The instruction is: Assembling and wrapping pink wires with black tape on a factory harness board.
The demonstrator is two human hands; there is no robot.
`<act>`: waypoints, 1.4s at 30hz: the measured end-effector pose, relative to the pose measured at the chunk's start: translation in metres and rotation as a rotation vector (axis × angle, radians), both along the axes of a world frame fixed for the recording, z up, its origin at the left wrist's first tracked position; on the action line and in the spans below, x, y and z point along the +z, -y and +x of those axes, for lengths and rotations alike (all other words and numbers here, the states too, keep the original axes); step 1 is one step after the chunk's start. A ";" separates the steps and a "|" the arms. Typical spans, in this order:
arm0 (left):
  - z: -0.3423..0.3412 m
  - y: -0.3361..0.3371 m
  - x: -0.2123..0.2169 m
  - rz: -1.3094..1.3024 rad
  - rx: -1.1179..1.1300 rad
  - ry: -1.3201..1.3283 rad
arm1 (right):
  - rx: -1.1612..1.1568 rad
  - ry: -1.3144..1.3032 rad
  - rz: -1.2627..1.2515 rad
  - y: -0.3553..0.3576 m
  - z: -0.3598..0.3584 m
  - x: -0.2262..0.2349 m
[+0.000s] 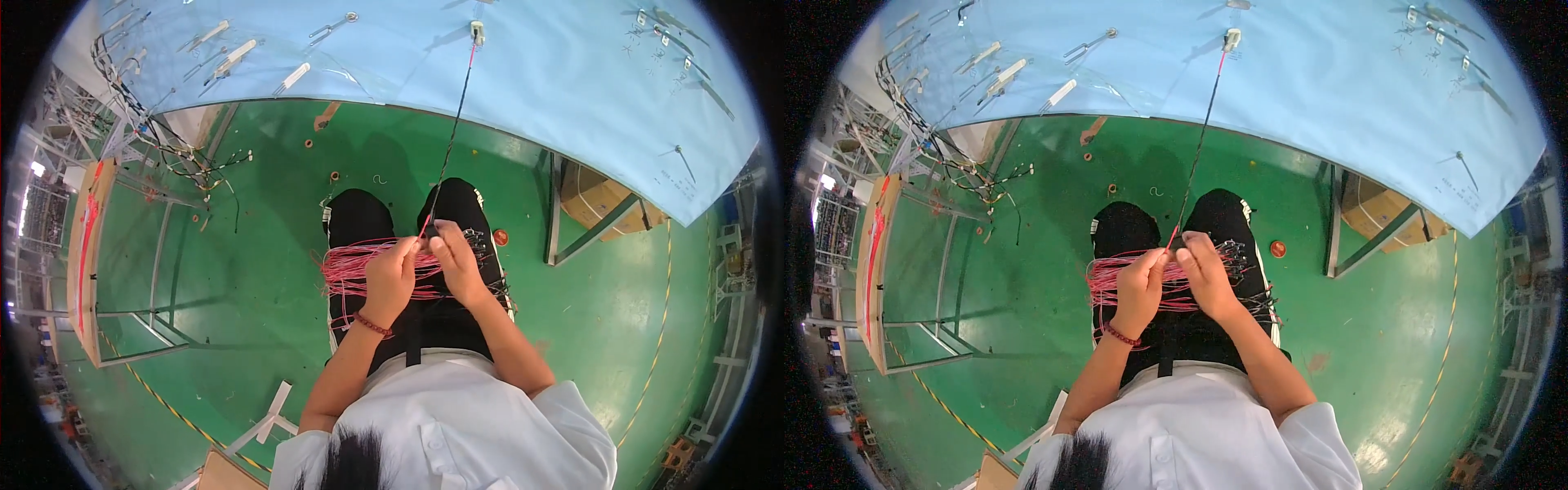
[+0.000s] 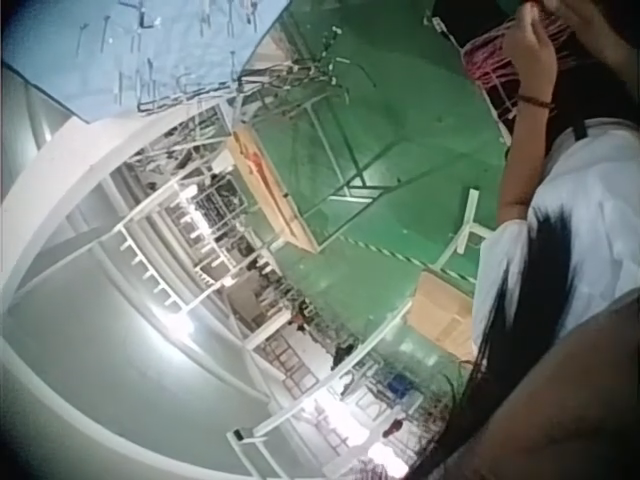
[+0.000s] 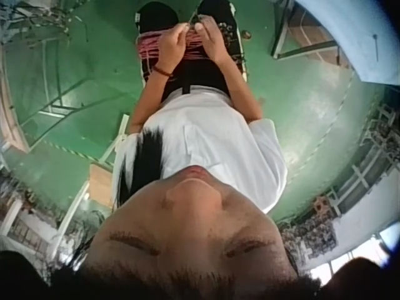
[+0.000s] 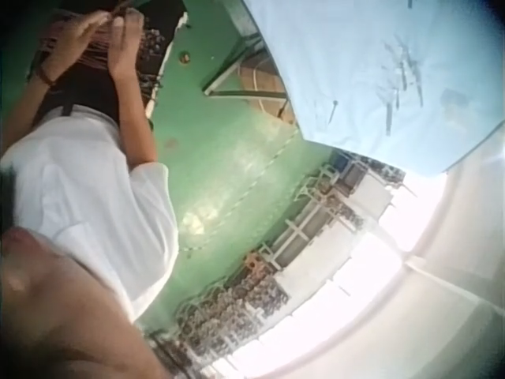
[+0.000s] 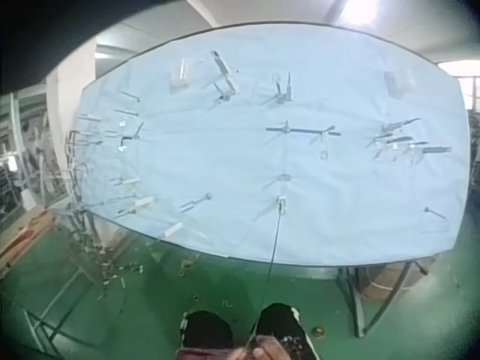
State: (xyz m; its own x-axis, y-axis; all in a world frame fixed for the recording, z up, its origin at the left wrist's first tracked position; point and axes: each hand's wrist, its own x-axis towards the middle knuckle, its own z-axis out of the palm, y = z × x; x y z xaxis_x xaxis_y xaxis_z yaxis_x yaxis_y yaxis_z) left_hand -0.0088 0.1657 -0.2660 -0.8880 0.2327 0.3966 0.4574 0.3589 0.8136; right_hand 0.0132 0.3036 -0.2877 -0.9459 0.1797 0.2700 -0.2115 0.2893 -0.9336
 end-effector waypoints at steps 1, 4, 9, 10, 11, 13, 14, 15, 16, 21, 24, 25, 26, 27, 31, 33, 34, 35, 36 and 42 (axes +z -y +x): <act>0.001 0.002 -0.001 -0.002 0.000 0.004 | 0.000 0.004 -0.002 0.004 0.001 0.022; 0.005 0.006 -0.006 -0.195 0.013 -0.039 | 0.045 -0.148 0.770 0.007 0.007 0.090; 0.006 0.003 -0.002 -0.038 -0.038 0.098 | -0.213 0.086 -0.165 -0.014 -0.012 0.047; 0.007 0.004 0.000 -0.040 -0.043 0.129 | -0.105 0.093 -0.285 -0.017 -0.019 0.036; 0.008 0.005 -0.001 -0.040 -0.041 0.131 | 0.002 0.100 -0.406 -0.018 -0.023 0.025; 0.009 0.006 -0.004 -0.052 -0.045 0.159 | 0.288 0.374 -0.789 -0.012 -0.025 0.017; 0.010 0.007 -0.005 -0.052 -0.045 0.163 | 0.371 0.415 -0.804 -0.009 -0.025 0.013; 0.010 0.007 -0.004 0.018 -0.061 0.216 | 0.373 0.419 -0.806 -0.007 -0.023 0.008; 0.011 0.008 -0.003 0.088 -0.076 0.269 | 0.386 0.390 -0.817 -0.005 -0.020 0.001; 0.010 0.011 0.013 0.299 -0.171 0.498 | 0.348 0.328 -0.921 0.001 -0.022 0.030; 0.010 0.012 0.014 0.298 -0.191 0.501 | 0.492 0.341 -0.952 -0.006 -0.027 0.017; 0.010 0.012 0.014 0.311 -0.188 0.503 | 0.567 0.331 -1.019 -0.007 -0.028 0.011; 0.010 0.012 0.014 0.324 -0.186 0.506 | 0.565 0.331 -1.017 -0.009 -0.023 0.004; 0.010 0.013 0.012 0.327 -0.181 0.507 | 0.485 0.353 -0.954 -0.006 -0.015 0.004; 0.008 0.014 -0.007 0.108 -0.097 0.252 | 0.207 0.163 -0.197 0.001 0.004 0.000; 0.009 0.013 -0.013 0.004 -0.045 0.118 | 0.146 0.004 0.087 0.007 0.013 0.021; 0.009 0.014 -0.014 -0.010 -0.016 0.064 | 0.098 -0.024 0.376 0.014 0.015 0.039; 0.009 0.013 -0.015 -0.021 0.008 0.010 | 0.043 -0.051 0.668 0.018 0.016 0.054; 0.010 0.018 -0.013 -0.134 -0.012 0.079 | 0.018 -0.113 0.724 0.020 0.012 0.065; 0.011 0.014 -0.003 0.045 -0.058 0.158 | -0.176 0.101 -0.162 -0.003 -0.012 0.043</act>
